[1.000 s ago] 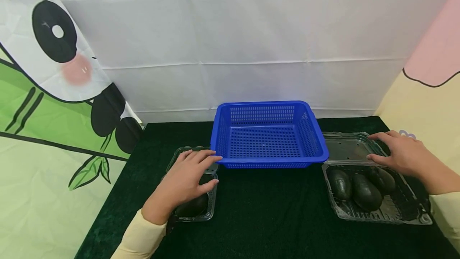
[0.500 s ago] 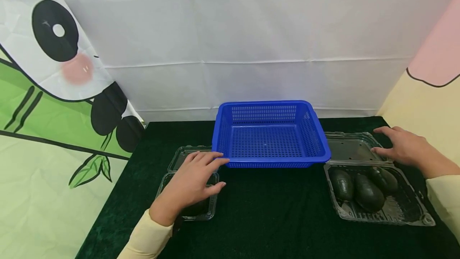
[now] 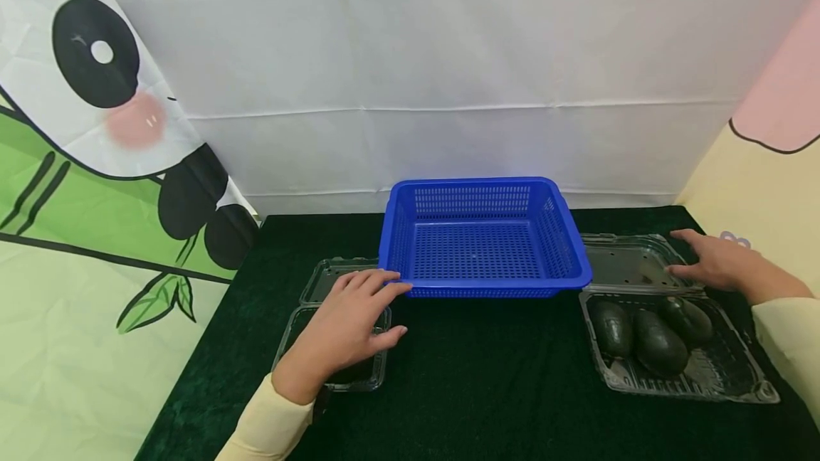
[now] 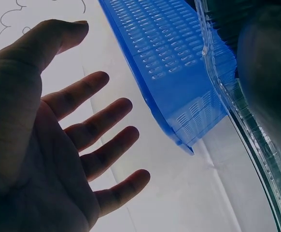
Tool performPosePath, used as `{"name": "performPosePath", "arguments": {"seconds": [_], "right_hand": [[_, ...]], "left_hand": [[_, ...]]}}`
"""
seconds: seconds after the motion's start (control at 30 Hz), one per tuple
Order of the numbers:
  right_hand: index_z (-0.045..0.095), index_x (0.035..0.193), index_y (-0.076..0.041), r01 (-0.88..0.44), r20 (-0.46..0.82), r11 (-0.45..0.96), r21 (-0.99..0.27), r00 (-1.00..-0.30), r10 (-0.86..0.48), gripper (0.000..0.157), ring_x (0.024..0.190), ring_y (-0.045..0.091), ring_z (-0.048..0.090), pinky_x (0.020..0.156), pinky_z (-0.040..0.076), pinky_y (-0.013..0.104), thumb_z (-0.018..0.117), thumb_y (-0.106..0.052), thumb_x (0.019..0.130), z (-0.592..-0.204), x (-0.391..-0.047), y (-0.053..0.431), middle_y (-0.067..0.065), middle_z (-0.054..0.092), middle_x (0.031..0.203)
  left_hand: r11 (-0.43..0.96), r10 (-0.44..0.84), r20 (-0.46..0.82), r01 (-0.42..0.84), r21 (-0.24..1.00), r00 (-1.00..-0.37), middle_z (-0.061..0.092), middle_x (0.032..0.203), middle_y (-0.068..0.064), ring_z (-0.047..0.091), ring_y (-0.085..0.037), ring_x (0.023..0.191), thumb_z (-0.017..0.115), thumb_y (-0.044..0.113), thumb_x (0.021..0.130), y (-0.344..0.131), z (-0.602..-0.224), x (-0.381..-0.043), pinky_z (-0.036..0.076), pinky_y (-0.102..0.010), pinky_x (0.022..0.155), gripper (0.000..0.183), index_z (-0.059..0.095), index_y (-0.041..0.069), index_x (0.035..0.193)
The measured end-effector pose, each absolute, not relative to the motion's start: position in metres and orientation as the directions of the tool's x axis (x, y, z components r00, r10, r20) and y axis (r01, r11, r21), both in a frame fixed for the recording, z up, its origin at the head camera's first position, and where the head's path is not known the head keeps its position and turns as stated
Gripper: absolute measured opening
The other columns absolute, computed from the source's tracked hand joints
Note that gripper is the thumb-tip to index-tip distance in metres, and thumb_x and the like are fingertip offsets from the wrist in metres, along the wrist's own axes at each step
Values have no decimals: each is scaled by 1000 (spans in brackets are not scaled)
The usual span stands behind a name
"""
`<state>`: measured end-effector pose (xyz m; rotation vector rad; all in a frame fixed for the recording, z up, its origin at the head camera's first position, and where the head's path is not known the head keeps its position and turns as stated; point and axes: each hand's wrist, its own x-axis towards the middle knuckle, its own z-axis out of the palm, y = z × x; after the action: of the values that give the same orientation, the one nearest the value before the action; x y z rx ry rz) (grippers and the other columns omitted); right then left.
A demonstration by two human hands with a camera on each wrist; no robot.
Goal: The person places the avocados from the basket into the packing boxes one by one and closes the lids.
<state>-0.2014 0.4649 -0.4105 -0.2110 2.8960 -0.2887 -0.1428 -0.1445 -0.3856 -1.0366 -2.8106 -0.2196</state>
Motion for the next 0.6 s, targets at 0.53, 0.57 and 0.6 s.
{"name": "performPosePath", "arguments": {"seconds": [0.53, 0.57, 0.6], "right_hand": [[22, 139, 28, -55, -280, 945, -321, -948, -150, 89, 114, 69, 48, 86, 48, 70, 67, -39, 99, -430, -205, 465, 55, 45, 123], [22, 139, 28, -54, -278, 945, -322, -949, -149, 89, 114, 69, 48, 86, 47, 71, 67, -38, 99, -430, -205, 465, 55, 45, 123], [22, 139, 27, -51, -278, 944, -326, -949, -147, 88, 114, 69, 48, 86, 47, 71, 66, -37, 99, -430, -205, 466, 55, 45, 123]], "left_hand": [[780, 605, 143, 619, 90, -783, 51, 153, -4, 44, -29, 143, 68, 55, 95, -142, -389, -148, 34, -60, 115, 60, 57, 29, 147], [780, 605, 144, 619, 91, -783, 51, 153, -4, 44, -30, 142, 68, 55, 95, -142, -388, -148, 34, -61, 114, 60, 57, 29, 147], [780, 605, 144, 619, 89, -783, 51, 153, -4, 44, -30, 142, 68, 55, 95, -142, -388, -148, 34, -61, 114, 60, 57, 29, 147]]}}
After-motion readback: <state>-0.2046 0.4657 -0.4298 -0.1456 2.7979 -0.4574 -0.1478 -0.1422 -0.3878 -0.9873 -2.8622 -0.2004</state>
